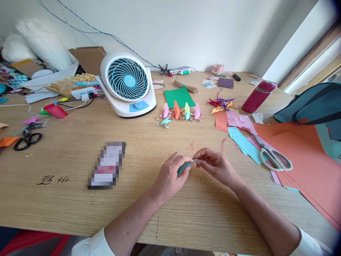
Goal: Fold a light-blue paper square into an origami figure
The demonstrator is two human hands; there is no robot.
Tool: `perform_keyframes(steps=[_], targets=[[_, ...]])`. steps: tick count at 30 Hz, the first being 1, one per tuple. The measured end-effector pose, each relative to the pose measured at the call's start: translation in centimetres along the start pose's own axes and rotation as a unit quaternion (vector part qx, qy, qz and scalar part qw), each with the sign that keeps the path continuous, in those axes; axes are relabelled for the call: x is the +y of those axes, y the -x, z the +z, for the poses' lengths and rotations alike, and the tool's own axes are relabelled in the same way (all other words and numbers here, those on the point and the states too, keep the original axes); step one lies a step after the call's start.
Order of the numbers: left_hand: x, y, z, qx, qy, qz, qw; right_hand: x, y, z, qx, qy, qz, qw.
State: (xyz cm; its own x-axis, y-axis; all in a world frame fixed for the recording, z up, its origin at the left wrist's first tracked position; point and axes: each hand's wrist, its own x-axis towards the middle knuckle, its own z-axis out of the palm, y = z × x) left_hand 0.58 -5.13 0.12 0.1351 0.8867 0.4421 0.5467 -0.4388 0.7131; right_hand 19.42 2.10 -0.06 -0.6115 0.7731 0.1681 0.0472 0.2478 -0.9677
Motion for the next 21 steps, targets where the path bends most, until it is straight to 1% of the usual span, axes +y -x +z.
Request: perform_keyframes(steps=[2, 6, 12, 21], targets=[[-0.05, 0.0, -0.03, 0.0, 0.005, 0.004, 1.0, 0.06, -0.09, 0.23, 0.012, -0.014, 0.013, 1.0], [-0.16, -0.02, -0.09, 0.006, 0.008, 0.007, 1.0, 0.11, -0.11, 0.51, 0.031, -0.006, 0.03, 0.999], [-0.24, 0.05, -0.01, 0.013, 0.012, 0.011, 1.0, 0.41, 0.06, 0.76, 0.027, -0.018, 0.04, 0.999], [-0.41, -0.04, 0.05, 0.007, 0.033, 0.007, 0.999, 0.73, 0.18, 0.83, 0.023, -0.047, 0.041, 0.998]])
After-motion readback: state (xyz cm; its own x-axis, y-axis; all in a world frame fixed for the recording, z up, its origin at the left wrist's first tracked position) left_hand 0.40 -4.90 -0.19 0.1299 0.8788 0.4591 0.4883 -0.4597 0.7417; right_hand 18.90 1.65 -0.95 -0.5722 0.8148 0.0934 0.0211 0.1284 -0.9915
